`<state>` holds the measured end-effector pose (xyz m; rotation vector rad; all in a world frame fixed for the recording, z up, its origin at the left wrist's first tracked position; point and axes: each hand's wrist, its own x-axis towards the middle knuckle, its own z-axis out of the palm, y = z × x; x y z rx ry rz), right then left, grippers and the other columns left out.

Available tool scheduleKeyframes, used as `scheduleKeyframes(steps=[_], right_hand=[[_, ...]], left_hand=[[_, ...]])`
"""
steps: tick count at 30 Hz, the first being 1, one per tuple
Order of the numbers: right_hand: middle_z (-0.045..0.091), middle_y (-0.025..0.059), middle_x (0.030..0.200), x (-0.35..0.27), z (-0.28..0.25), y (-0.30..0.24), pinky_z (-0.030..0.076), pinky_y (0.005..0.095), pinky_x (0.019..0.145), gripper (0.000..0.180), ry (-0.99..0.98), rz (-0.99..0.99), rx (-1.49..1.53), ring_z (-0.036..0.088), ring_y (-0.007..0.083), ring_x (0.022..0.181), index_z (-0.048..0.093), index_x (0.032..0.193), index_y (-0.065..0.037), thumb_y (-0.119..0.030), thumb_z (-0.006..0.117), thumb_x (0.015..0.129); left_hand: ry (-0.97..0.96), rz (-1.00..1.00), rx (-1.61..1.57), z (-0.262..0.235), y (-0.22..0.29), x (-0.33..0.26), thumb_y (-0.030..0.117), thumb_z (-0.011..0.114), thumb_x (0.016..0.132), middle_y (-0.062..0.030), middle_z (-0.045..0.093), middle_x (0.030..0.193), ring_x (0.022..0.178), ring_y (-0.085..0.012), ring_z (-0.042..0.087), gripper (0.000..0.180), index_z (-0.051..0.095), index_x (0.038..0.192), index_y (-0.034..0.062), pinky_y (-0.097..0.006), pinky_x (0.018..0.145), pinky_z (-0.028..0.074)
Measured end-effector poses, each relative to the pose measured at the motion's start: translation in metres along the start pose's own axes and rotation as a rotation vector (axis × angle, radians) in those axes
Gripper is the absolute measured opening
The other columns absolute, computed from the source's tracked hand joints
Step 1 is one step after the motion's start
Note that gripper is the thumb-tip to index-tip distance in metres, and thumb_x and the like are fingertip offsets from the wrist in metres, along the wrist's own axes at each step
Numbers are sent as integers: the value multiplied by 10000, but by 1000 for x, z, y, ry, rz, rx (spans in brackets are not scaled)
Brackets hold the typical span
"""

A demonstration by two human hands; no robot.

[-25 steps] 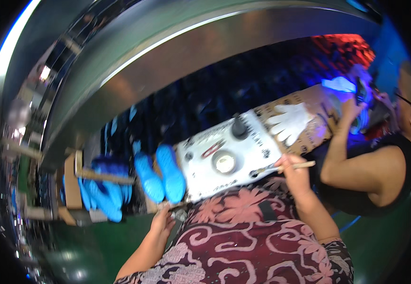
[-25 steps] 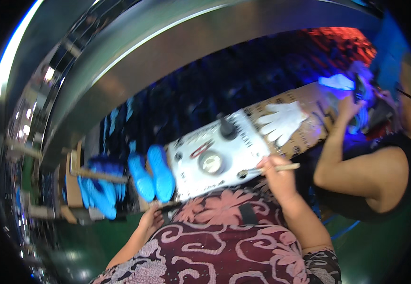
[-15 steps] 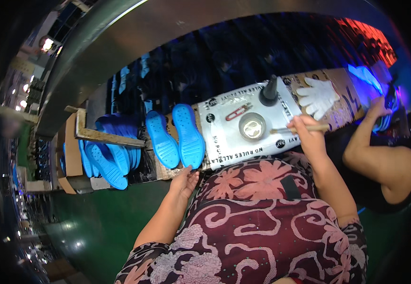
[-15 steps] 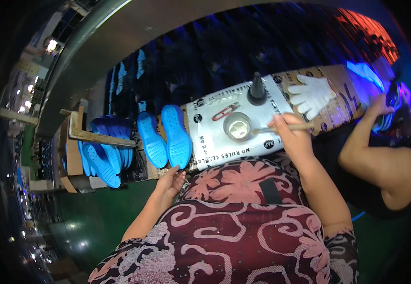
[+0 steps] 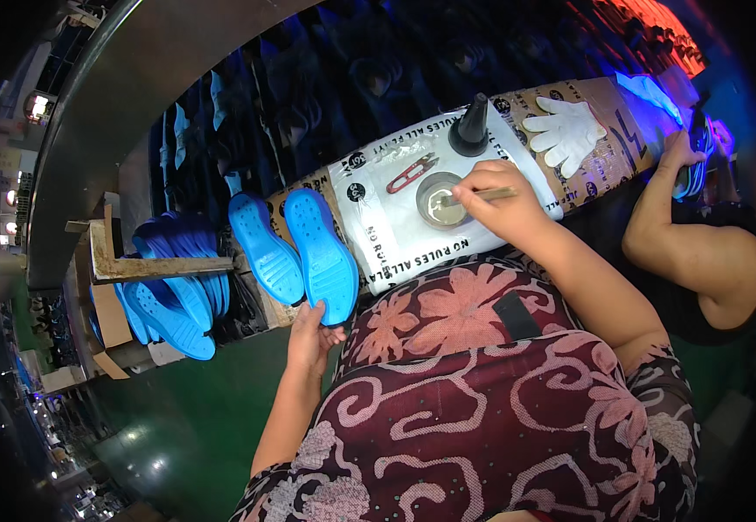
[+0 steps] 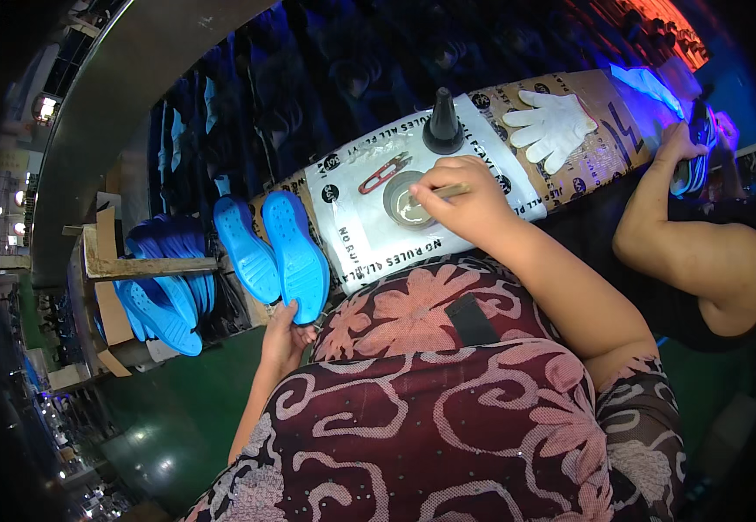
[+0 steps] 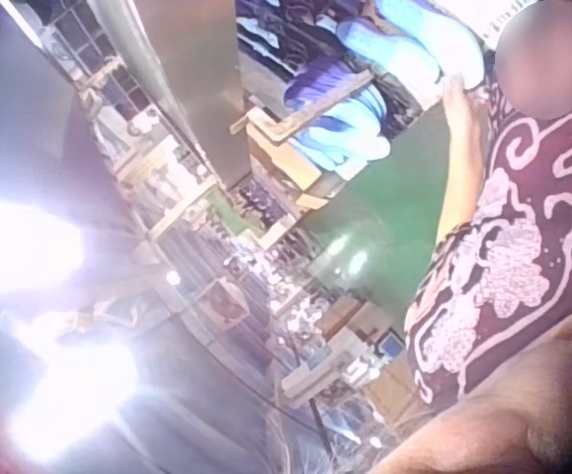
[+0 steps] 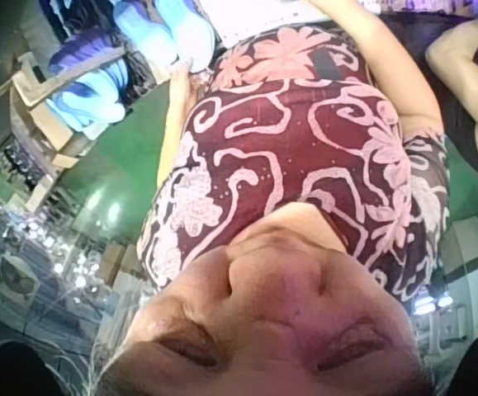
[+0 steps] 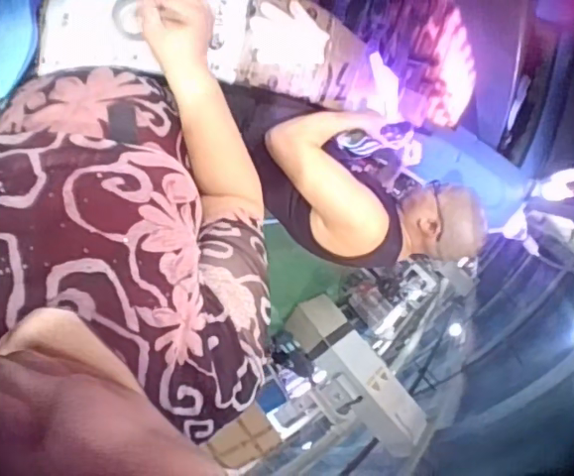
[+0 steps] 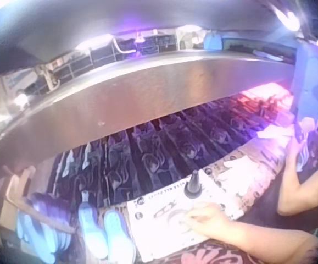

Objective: The person applies adhesive from a container onto shoe soles using a brush and places the coated soles onto a conveyor belt above.

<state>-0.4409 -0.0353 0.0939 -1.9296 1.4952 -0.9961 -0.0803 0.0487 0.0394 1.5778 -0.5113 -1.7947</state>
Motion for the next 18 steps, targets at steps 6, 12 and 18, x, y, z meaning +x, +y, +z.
scheduleKeyframes(steps=[6,12,18], right_hand=[[612,58,701,-3,-22,-22,434,287,642,284,132,207,219,562,158,694,682,763,-23,-256,610,908],[640,49,752,-16,-32,-34,435,255,680,375,330,357,552,528,109,703,671,772,0,-297,537,956],[628,74,723,-22,-43,-63,421,273,666,323,216,106,524,524,131,693,673,752,0,-223,536,942]], left_hand=[[-124,304,-198,28,47,-26,205,538,890,-115,593,993,729,-152,586,414,439,1247,19,-261,515,452],[-45,539,179,84,71,-29,74,584,869,-152,531,1153,916,-229,607,504,332,1297,-9,-328,694,569],[-98,734,148,133,73,-18,31,571,879,-173,551,1115,855,-227,631,471,321,1273,-34,-307,640,577]])
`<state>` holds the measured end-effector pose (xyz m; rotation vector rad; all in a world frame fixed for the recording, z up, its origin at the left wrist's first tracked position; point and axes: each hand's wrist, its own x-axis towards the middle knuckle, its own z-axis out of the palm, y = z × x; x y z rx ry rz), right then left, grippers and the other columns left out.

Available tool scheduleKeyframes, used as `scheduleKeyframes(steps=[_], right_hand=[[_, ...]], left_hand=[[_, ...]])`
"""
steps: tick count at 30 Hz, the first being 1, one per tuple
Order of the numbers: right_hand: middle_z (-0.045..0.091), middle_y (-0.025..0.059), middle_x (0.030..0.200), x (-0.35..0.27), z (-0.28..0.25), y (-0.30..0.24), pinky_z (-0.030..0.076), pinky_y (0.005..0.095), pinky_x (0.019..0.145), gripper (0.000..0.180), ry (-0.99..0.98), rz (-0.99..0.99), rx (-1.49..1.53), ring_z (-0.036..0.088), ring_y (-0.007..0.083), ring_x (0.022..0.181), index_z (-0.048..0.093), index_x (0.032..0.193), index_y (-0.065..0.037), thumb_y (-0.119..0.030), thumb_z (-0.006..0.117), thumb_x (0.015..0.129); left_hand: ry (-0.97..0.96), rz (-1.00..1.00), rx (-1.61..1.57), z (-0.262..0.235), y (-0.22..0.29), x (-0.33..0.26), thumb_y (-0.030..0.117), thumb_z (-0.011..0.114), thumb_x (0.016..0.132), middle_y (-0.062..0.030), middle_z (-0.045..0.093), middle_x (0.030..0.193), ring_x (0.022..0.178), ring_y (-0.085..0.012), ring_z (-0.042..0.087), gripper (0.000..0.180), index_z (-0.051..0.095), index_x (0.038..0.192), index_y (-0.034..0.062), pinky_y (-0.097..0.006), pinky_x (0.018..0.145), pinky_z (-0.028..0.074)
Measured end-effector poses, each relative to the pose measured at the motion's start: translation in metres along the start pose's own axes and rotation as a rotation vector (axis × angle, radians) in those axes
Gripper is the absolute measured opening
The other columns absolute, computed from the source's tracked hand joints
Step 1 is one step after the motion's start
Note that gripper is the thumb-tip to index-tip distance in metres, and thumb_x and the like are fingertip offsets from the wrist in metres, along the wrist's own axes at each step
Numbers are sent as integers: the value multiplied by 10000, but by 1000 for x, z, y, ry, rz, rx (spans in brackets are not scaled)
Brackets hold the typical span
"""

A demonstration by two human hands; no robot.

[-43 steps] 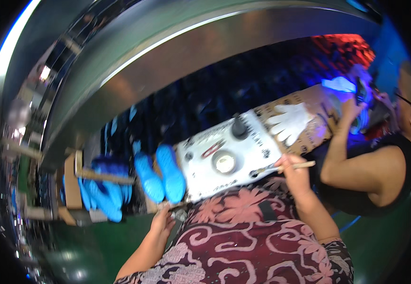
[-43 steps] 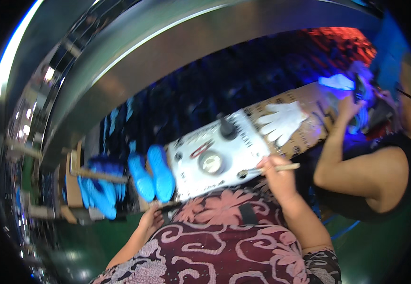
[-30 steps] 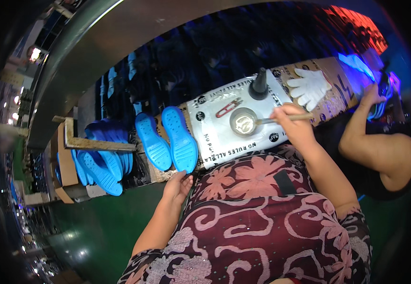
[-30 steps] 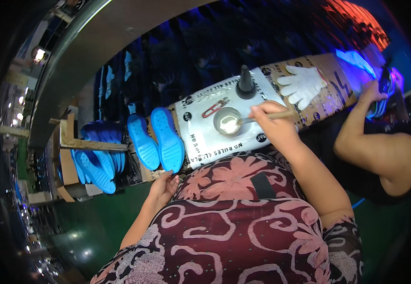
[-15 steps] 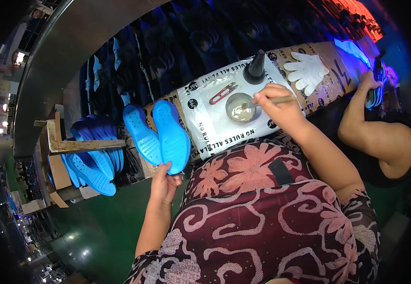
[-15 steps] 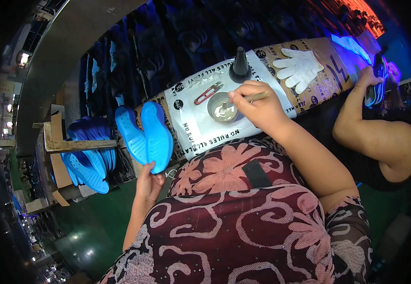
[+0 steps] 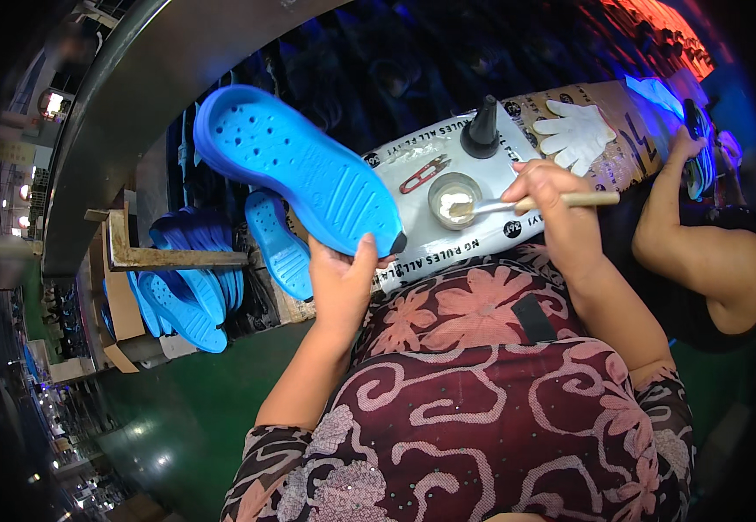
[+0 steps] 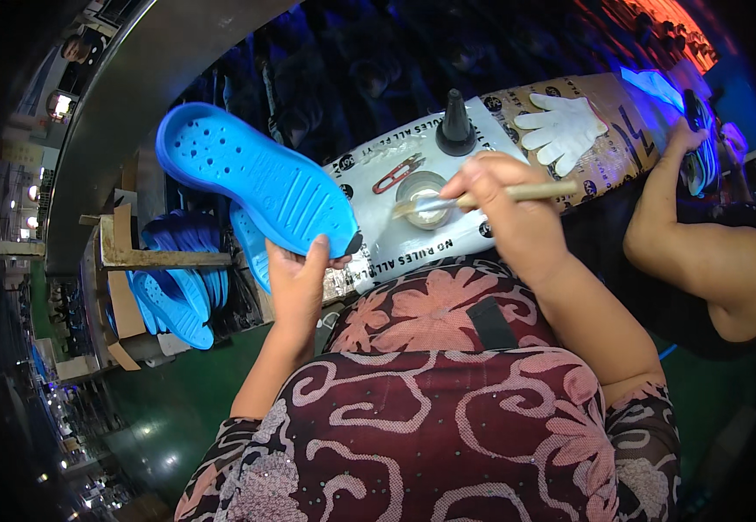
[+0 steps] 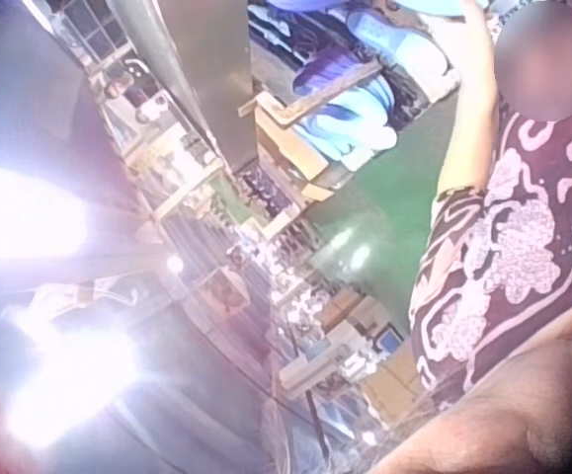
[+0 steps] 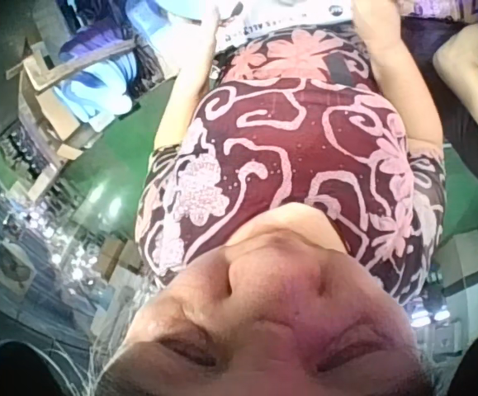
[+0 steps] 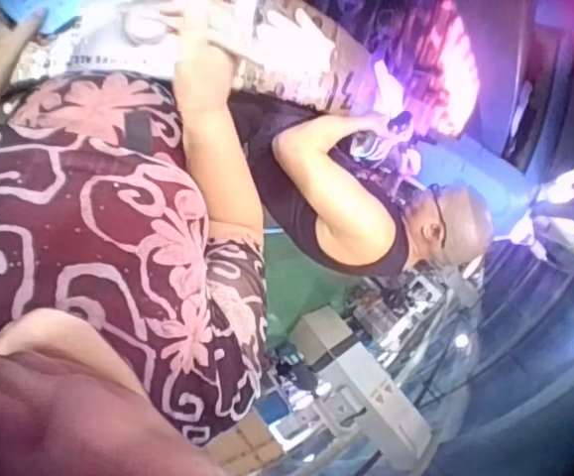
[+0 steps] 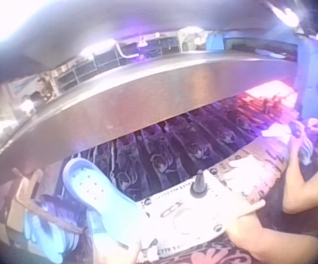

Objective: The person applies adhesive from a container onto shoe soles using a brush and places the coated soles onto a conveyor belt above.

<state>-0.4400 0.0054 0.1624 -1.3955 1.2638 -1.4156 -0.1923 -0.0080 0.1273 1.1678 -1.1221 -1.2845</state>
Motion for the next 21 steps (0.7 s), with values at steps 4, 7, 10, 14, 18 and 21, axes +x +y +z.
scheduleKeyframes(steps=[4,7,10,14,18,21], right_hand=[[593,54,656,0,14,-11,429,349,747,205,-182,-399,-293,543,206,658,682,730,-47,-153,583,876],[586,48,653,0,20,-11,421,379,818,173,-191,-439,-341,556,225,663,674,717,-66,-160,615,850],[582,43,651,1,26,-7,414,390,846,176,-182,-443,-375,563,234,661,666,705,-76,-177,625,843],[585,37,652,2,24,-3,416,390,842,192,-159,-457,-453,563,241,643,661,700,-75,-188,620,850],[603,40,668,2,17,-6,416,392,848,173,-157,-411,-439,571,235,644,651,687,-74,-162,638,836],[604,36,667,4,25,-7,417,392,854,170,-162,-457,-419,574,225,651,651,688,-75,-171,648,828]], left_hand=[[-31,216,265,17,4,-1,45,611,853,-154,608,1037,937,-214,623,421,412,1207,-67,-327,778,528],[-42,177,216,20,-4,0,51,638,834,-150,616,1031,935,-209,621,378,468,1152,-64,-329,846,492],[-39,274,221,25,-3,0,44,647,821,-146,620,1021,921,-208,621,389,469,1151,-61,-326,845,486],[-16,299,214,24,-5,-1,47,648,821,-146,621,1019,922,-207,621,380,475,1142,-60,-325,841,487],[-19,303,202,22,-9,-1,47,649,819,-147,624,1017,915,-202,624,372,480,1133,-57,-320,836,488],[-19,293,210,24,-9,-2,45,650,817,-149,627,1013,906,-197,629,364,484,1125,-55,-313,827,490]])
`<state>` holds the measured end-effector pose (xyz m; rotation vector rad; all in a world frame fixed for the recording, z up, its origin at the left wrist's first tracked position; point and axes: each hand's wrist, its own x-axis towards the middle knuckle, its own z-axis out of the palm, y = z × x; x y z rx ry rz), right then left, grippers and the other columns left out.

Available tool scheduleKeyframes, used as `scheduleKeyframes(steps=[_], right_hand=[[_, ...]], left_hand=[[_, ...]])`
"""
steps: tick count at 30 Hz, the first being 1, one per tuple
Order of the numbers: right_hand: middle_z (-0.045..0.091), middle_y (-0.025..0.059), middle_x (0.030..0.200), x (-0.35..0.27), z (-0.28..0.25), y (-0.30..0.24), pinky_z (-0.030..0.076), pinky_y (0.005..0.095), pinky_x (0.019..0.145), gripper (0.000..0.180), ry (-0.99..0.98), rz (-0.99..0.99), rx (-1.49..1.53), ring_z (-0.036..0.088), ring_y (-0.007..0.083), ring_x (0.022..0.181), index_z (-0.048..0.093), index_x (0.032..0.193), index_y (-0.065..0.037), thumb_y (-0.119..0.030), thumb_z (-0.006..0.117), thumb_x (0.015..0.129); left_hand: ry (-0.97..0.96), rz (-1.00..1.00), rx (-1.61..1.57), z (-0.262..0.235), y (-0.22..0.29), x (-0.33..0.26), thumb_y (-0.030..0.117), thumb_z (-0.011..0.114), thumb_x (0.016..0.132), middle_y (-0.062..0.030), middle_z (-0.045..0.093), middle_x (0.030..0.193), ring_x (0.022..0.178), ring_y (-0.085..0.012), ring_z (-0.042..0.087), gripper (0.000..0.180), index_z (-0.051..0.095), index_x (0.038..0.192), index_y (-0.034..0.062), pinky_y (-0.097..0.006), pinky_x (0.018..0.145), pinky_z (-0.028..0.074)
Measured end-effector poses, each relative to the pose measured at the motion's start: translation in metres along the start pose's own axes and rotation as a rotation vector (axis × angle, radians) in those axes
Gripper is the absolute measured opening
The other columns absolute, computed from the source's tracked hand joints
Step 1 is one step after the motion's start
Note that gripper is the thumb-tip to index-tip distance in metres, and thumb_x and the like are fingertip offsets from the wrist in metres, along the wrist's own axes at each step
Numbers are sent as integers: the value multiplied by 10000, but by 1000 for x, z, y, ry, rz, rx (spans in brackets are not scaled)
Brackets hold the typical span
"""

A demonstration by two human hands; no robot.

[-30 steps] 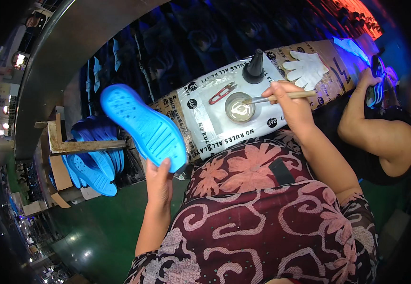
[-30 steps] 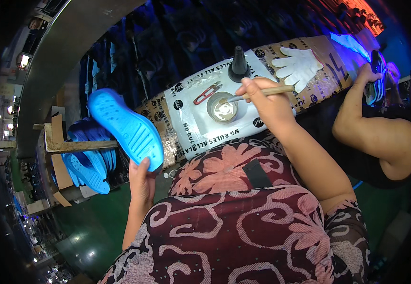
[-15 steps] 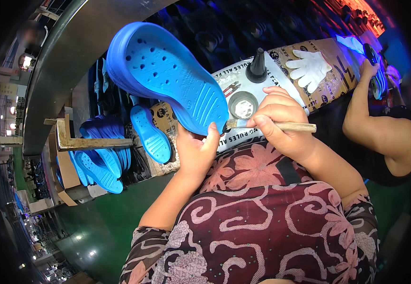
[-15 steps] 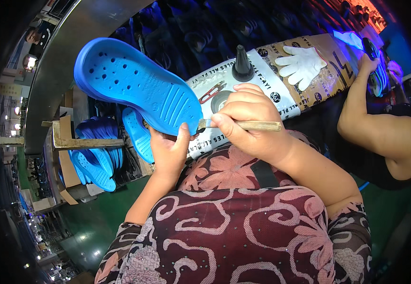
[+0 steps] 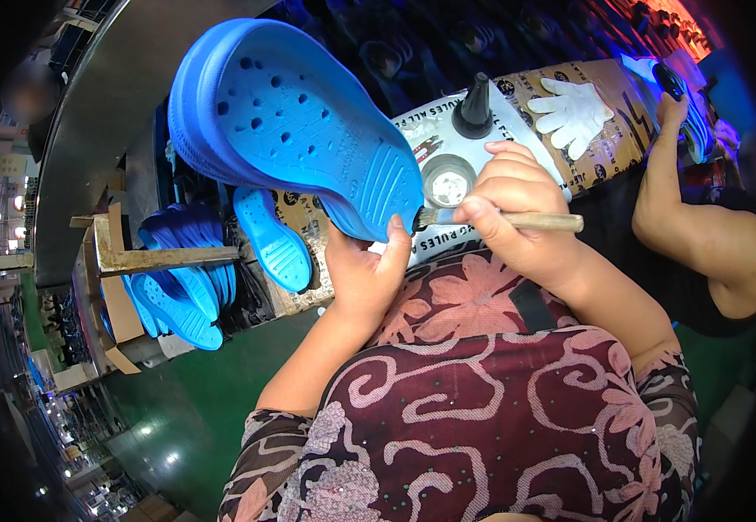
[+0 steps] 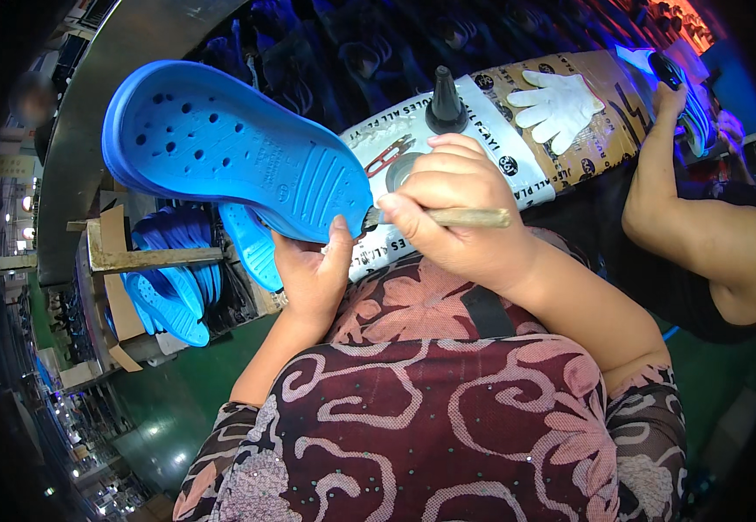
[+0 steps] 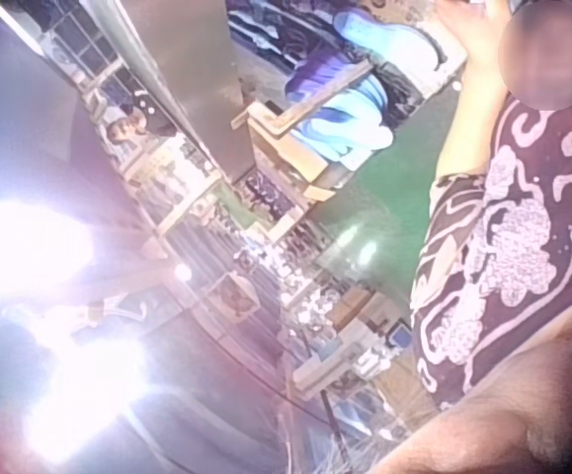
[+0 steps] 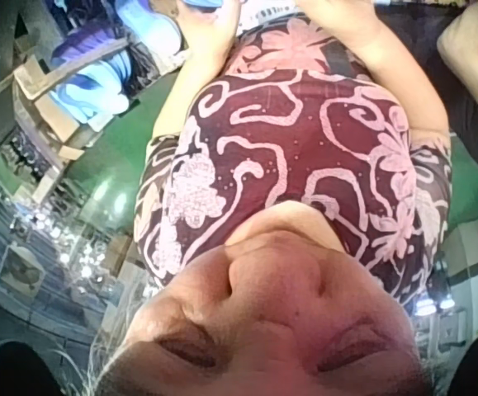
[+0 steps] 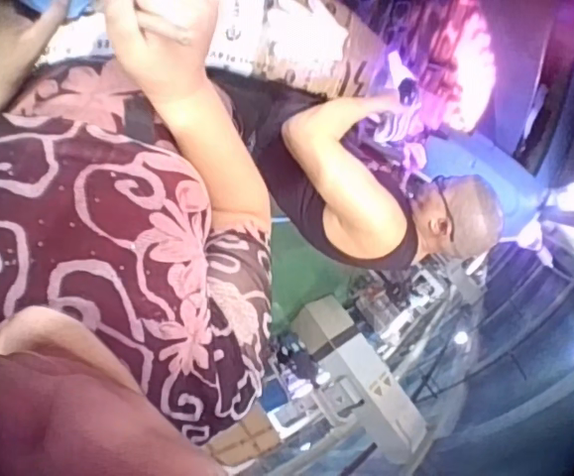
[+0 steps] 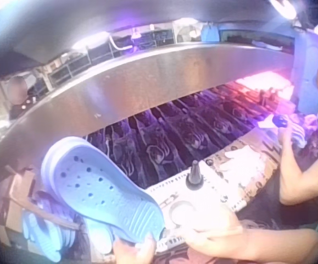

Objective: The person applies adhesive from a container onto shoe soles using a brush and places the coated soles onto a conveyor belt above.

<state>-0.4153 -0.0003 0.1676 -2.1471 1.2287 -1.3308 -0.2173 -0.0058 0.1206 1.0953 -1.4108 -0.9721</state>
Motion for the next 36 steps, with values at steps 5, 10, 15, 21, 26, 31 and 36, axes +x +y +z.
scheduleKeyframes(steps=[5,10,15,21,26,31,36], right_hand=[[591,33,653,1,2,4,417,392,857,160,8,-46,-83,571,217,654,656,696,-73,-181,663,815],[582,38,644,-1,-7,-2,416,386,856,175,-20,-11,-110,565,216,652,653,676,-73,-188,674,807],[581,40,642,-3,2,-4,416,382,856,195,-28,-69,-64,564,219,644,646,667,-77,-206,681,809],[578,27,631,-3,-2,-5,418,383,860,198,-6,-55,-55,563,213,638,641,656,-88,-214,693,800],[571,27,618,-3,5,-7,423,385,856,199,-7,-87,-48,559,211,632,637,654,-86,-211,689,799],[562,34,609,-3,-2,-7,428,393,847,224,-50,-61,-59,555,217,628,629,644,-75,-211,674,817],[580,37,659,3,0,-5,418,402,873,185,-20,-81,-47,571,223,662,627,687,-72,-195,678,815]], left_hand=[[-7,40,13,-1,1,0,47,652,817,-136,641,979,884,-194,636,340,501,1106,-51,-304,812,493],[-6,63,7,-3,-2,-3,46,649,819,-132,644,972,870,-190,637,334,501,1103,-52,-304,806,493],[11,71,-10,2,-2,-3,35,634,824,-129,641,973,865,-190,634,298,514,1083,-50,-308,802,489],[-21,136,-40,2,-2,-2,19,619,830,-123,630,974,869,-186,621,260,530,1068,-34,-310,806,481],[17,172,-55,5,-8,-2,12,629,819,-121,633,970,856,-188,620,250,546,1050,-34,-307,791,482],[-2,228,-15,1,-12,0,-5,639,799,-118,628,957,848,-196,620,250,552,1032,-35,-308,781,484],[42,196,-125,7,-9,0,-18,639,783,-125,632,926,823,-209,626,228,566,997,-35,-316,767,489]])
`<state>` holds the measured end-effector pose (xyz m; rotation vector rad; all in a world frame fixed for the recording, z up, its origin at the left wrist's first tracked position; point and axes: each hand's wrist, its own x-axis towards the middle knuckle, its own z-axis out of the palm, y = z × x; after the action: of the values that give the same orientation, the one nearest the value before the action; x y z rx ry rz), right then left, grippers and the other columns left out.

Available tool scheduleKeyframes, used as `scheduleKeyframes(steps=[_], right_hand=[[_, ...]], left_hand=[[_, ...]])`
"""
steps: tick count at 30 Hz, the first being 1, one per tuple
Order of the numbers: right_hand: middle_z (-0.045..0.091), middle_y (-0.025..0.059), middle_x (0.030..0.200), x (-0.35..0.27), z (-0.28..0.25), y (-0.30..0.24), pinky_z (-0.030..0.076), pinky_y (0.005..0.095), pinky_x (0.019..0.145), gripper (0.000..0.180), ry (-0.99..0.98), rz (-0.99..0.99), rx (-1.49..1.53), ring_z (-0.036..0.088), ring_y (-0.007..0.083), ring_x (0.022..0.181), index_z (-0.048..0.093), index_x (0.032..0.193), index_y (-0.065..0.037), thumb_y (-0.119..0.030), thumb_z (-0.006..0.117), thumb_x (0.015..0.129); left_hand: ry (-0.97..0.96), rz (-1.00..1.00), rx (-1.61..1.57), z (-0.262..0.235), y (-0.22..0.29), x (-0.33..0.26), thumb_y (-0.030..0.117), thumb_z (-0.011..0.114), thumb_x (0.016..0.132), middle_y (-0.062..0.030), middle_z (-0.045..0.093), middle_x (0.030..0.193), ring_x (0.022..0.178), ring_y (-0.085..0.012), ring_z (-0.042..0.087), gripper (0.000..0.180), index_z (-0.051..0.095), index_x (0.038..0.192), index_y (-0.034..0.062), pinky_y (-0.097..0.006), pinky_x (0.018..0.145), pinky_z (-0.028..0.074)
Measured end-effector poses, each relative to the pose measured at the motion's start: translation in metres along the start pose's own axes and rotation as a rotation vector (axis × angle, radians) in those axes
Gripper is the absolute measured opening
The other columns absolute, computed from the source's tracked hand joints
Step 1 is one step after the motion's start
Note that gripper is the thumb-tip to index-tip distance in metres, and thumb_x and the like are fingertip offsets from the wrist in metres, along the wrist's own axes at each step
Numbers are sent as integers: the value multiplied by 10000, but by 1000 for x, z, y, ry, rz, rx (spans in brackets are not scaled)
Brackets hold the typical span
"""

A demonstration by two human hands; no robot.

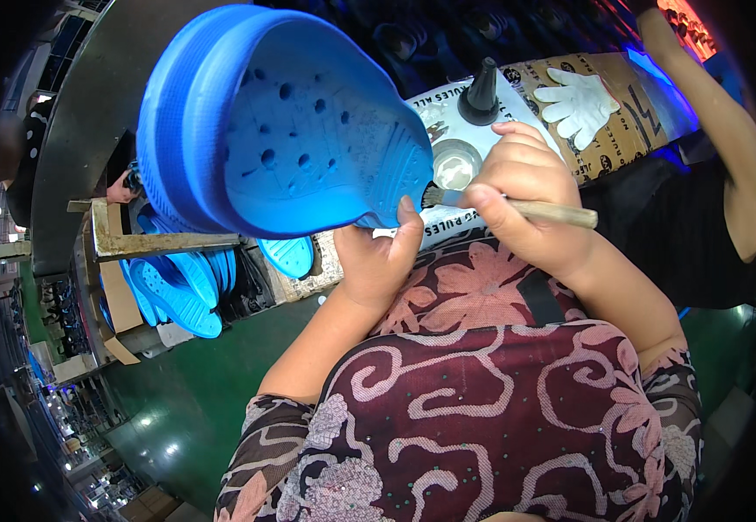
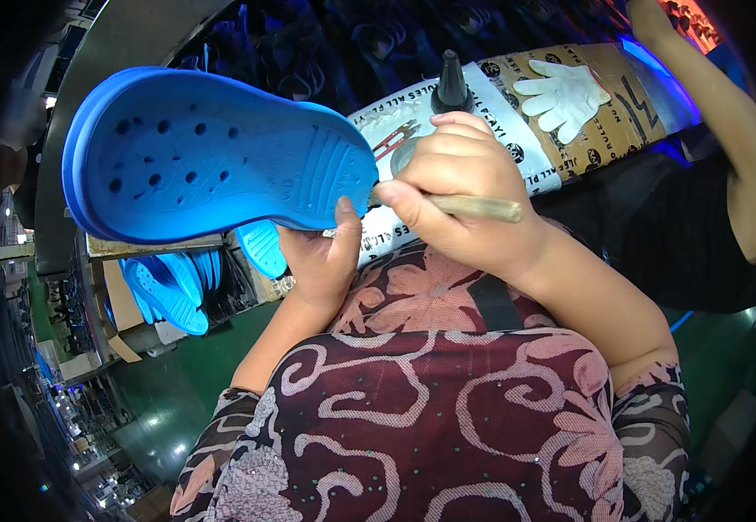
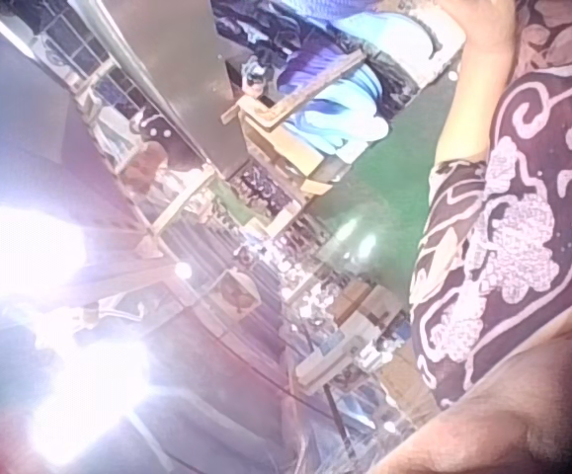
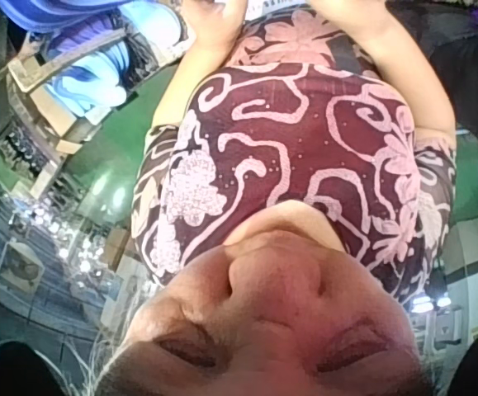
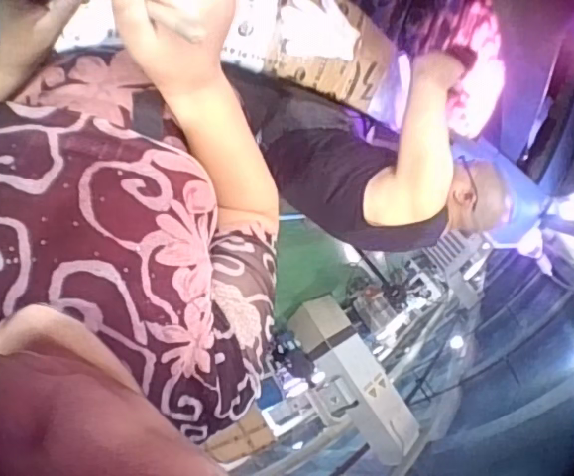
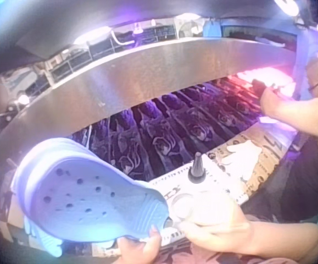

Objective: The person applies adhesive from a container onto shoe soles using a brush and places the coated soles onto a conveyor belt above.

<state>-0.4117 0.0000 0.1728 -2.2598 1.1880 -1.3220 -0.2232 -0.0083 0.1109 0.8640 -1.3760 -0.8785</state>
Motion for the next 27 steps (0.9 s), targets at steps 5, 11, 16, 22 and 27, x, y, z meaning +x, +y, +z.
scheduleKeyframes(steps=[5,11,16,22,27], right_hand=[[582,27,683,-3,3,-3,410,404,892,143,-23,-38,-103,571,213,681,635,702,-85,-185,699,781],[558,20,649,-2,-22,-13,407,412,893,126,-23,-50,-178,546,217,657,636,685,-92,-168,690,770],[589,50,630,-14,-54,2,416,381,832,167,150,64,-119,545,232,626,628,640,-81,-135,650,797],[560,70,598,-53,-78,27,410,376,667,183,346,105,-141,531,267,630,635,610,-78,-113,665,787],[572,81,608,-94,-112,49,436,382,749,177,389,343,-83,547,285,628,656,638,-80,-102,643,813]], left_hand=[[-61,111,144,-6,-5,3,-25,637,770,-128,632,923,809,-205,627,256,556,1012,-43,-307,754,492],[-55,126,129,-4,6,10,-27,639,779,-125,631,942,809,-202,627,264,548,1025,-52,-311,752,496],[-41,-78,120,-6,61,41,-35,626,796,-146,609,1050,923,-200,612,414,477,1181,-73,-325,878,464],[-659,-570,-333,7,131,76,56,639,785,-206,590,1088,702,-199,659,713,244,1365,-71,-269,522,545],[-1258,-612,-397,170,149,151,86,629,777,-151,631,859,504,-157,619,809,180,1442,-12,-244,416,498]])
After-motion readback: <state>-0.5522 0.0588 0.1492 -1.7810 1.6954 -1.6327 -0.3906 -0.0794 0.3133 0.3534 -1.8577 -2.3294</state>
